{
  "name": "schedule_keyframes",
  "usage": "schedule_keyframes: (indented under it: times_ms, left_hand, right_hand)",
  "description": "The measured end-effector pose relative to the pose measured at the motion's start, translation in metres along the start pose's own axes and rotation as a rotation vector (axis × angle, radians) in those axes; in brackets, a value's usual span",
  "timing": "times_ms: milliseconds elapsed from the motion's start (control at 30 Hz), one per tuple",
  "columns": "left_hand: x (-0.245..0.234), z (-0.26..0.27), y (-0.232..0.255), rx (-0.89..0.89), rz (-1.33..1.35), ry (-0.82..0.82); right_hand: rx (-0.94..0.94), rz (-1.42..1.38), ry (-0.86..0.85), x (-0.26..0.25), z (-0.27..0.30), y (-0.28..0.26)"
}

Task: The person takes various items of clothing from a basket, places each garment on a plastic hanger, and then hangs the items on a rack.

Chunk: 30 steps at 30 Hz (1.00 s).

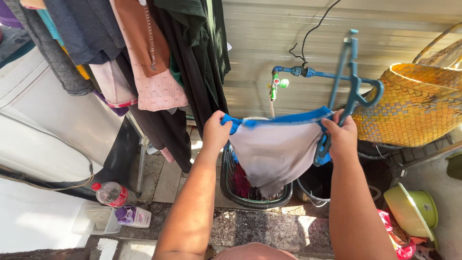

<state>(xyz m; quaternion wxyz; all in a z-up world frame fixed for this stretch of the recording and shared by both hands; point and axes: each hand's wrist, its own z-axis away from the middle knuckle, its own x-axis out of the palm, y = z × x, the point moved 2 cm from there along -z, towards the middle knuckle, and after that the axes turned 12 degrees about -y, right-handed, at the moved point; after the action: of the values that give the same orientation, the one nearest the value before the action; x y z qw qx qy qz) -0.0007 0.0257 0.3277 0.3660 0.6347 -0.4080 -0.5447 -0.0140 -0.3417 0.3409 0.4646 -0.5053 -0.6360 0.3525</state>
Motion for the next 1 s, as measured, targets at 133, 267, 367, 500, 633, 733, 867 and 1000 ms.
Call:
schedule_keyframes:
  times_ms: [133,267,367,500,633,733,867,1000]
  left_hand:
    - [-0.005,0.003,-0.010,-0.089,-0.113,-0.061]
    - [0.000,0.014,-0.011,-0.004,-0.268,-0.096]
    - [0.010,0.023,-0.008,-0.242,-0.703,-0.535]
    - [0.053,0.040,0.019,0.550,0.034,-0.440]
    - [0.091,0.035,0.008,0.115,0.399,-0.632]
    - [0.101,0.035,-0.012,-0.037,0.511,-0.628]
    - [0.113,0.026,-0.038,-0.163,0.938,-0.488]
    - [0.134,0.030,-0.041,-0.121,1.170,-0.380]
  right_hand:
    - [-0.028,0.020,0.026,0.000,0.003,-0.011]
    - [-0.020,0.055,-0.069,0.010,0.000,-0.008]
    - [0.028,0.062,-0.211,0.023,-0.001,0.000]
    - [0.103,0.095,-0.436,0.056,-0.002,0.018]
    - [0.175,0.257,-0.503,0.071,0.001,0.037]
    - [0.231,0.427,-0.448,0.070,-0.002,0.054]
    - [-0.079,0.550,-0.377,0.081,0.015,0.067]
    - [0.019,0.570,-0.336,0.100,0.049,0.094]
